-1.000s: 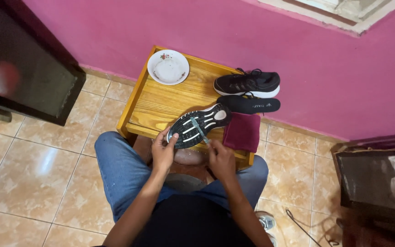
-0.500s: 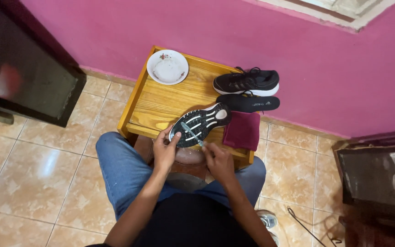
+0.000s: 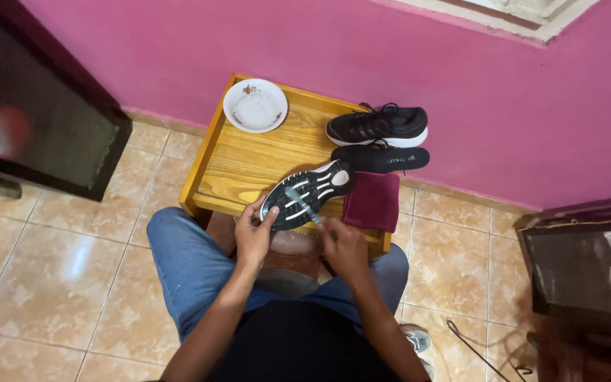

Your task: The person sits on the floor and cleans the sole of a black sneaker using a toothbrush. They scrub the treads and grooves of the shoe's bottom, then wipe the sole with a maroon cloth.

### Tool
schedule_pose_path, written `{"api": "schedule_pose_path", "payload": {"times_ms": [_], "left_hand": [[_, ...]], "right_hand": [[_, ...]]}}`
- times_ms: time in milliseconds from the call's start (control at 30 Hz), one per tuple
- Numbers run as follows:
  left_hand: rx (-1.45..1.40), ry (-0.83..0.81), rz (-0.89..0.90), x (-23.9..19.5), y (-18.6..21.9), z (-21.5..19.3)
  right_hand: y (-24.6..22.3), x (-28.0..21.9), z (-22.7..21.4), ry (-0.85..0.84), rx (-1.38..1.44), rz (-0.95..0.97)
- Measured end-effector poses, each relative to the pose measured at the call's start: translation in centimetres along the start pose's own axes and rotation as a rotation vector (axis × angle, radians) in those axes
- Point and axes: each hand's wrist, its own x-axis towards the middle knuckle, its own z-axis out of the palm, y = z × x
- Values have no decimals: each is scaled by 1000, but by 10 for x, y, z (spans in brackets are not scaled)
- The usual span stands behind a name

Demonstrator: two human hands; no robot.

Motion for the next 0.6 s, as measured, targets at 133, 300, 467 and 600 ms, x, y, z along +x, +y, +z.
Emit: {"api": "schedule_pose_path", "payload": {"times_ms": [133, 300, 467, 600], "left_hand": [[12, 11, 9, 5, -10, 3], [-22, -3, 15, 8, -16, 7], [-20, 9, 17, 9, -19, 3], [-37, 23, 12, 3, -10, 9]], "right_hand": [[1, -3, 1, 21, -19, 87], [3, 3, -8, 43, 31, 61], [12, 0, 0, 5, -6, 21], [29, 12, 8, 59, -13, 145]]}}
